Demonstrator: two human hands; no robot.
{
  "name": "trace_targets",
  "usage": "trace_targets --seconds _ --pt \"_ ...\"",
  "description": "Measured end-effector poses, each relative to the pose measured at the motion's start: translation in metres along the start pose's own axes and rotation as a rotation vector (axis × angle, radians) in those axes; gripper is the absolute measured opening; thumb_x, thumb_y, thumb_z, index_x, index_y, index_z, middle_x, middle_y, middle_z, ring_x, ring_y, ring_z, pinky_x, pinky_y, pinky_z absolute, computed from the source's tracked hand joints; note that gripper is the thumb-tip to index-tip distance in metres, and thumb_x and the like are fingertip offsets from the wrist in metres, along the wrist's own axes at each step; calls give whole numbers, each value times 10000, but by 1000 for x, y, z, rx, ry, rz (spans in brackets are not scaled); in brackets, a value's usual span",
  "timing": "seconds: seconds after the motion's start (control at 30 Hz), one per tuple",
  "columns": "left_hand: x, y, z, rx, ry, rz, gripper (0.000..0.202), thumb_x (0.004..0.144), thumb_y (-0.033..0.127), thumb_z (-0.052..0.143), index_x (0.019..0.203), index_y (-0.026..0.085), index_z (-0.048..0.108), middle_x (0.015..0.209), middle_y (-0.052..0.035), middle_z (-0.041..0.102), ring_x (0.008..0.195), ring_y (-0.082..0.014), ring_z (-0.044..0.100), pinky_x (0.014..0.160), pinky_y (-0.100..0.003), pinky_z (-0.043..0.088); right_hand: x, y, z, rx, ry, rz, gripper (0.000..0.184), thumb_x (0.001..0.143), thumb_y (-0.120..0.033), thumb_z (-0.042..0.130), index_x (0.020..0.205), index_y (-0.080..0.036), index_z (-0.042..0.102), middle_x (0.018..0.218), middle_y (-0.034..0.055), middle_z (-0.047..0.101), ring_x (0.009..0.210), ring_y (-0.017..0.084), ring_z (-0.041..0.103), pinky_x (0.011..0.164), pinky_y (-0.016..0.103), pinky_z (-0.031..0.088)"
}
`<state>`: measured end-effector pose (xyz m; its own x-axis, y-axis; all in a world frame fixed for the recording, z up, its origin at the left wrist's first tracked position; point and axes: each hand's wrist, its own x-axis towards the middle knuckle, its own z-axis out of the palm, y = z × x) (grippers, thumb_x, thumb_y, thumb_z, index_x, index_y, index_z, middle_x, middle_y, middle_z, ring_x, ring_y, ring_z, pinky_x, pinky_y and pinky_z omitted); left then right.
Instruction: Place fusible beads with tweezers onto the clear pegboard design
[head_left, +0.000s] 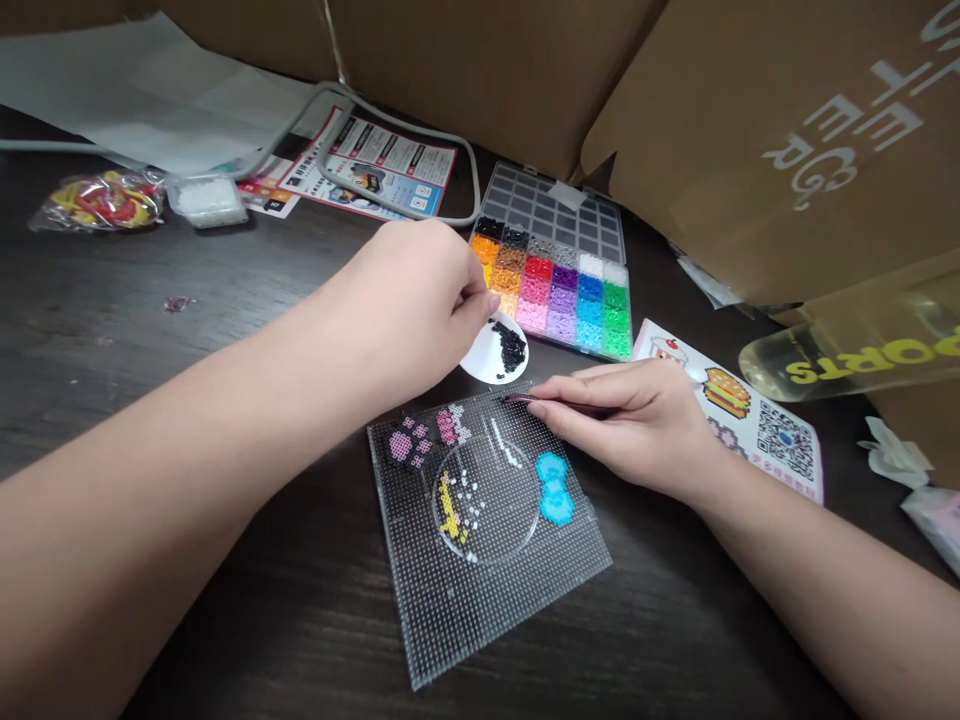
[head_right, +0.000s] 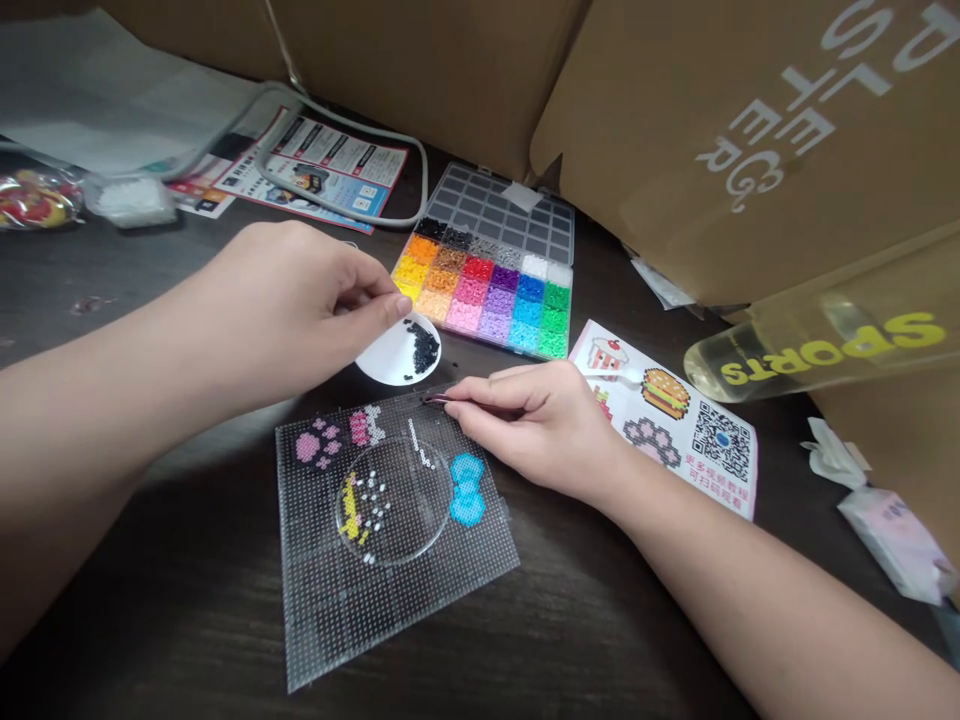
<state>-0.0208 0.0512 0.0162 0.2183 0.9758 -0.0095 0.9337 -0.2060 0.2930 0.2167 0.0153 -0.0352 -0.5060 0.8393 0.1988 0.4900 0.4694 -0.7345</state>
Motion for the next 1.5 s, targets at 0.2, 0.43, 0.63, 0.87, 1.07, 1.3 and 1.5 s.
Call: trace_targets --seconds 0.2,0.43,0.63,0.87,1.07,1.3,1.5 --pt "-1 -2 2 -27 19 19 290 979 365 591 928 206 829 706 -40 686 725 -227 660 746 -361 470 -4 -2 1 -7 40 26 140 933 -256 804 1027 -291 902 910 17 859 735 216 811 582 303 659" --pt "-2 -1 1 -16 11 11 297 975 362 574 955 220 834 734 -47 707 730 -228 661 712 -358 449 -3 -8 3 -21 62 47 147 916 -214 789 992 -260 906 855 21 852 647 195 784 508 275 615" --pt "-1 0 2 -13 0 0 287 975 350 589 976 204 835 737 -46 701 727 -219 654 704 -340 425 -4 -10 3 -34 63 20 151 918 -193 777 984 -236 905 851 30 851 651 190 787 515 263 610" --pt "-1 0 3 -3 5 10 287 967 342 593 974 202 844 734 -44 700 714 -211 643 695 -337 406 -4 -6 3 -28 67 0 151 923 -193 783 1004 -234 904 880 48 856 672 199 794 502 267 596" --pt "-2 0 0 -7 3 13 316 976 355 565 994 203 841 757 -56 710 724 -224 643 704 -363 410 -5 -6 2 -45 60 -21 148 931 -198 782 1011 -228 903 876 52 855 696 204 803 532 271 615" --pt "-2 0 0 -17 -12 2 317 978 354 566 1000 203 844 762 -65 708 747 -238 658 721 -367 420 -5 -6 3 -54 52 -20 174 933 -176 770 1029 -236 903 879 39 856 704 197 807 550 265 624" --pt "-1 -1 0 14 -4 5 301 993 347 577 1008 208 844 767 -47 712 746 -217 645 707 -340 398 -3 -7 2 -38 41 9 154 933 -189 775 1006 -227 905 900 45 859 720 203 813 580 265 643"
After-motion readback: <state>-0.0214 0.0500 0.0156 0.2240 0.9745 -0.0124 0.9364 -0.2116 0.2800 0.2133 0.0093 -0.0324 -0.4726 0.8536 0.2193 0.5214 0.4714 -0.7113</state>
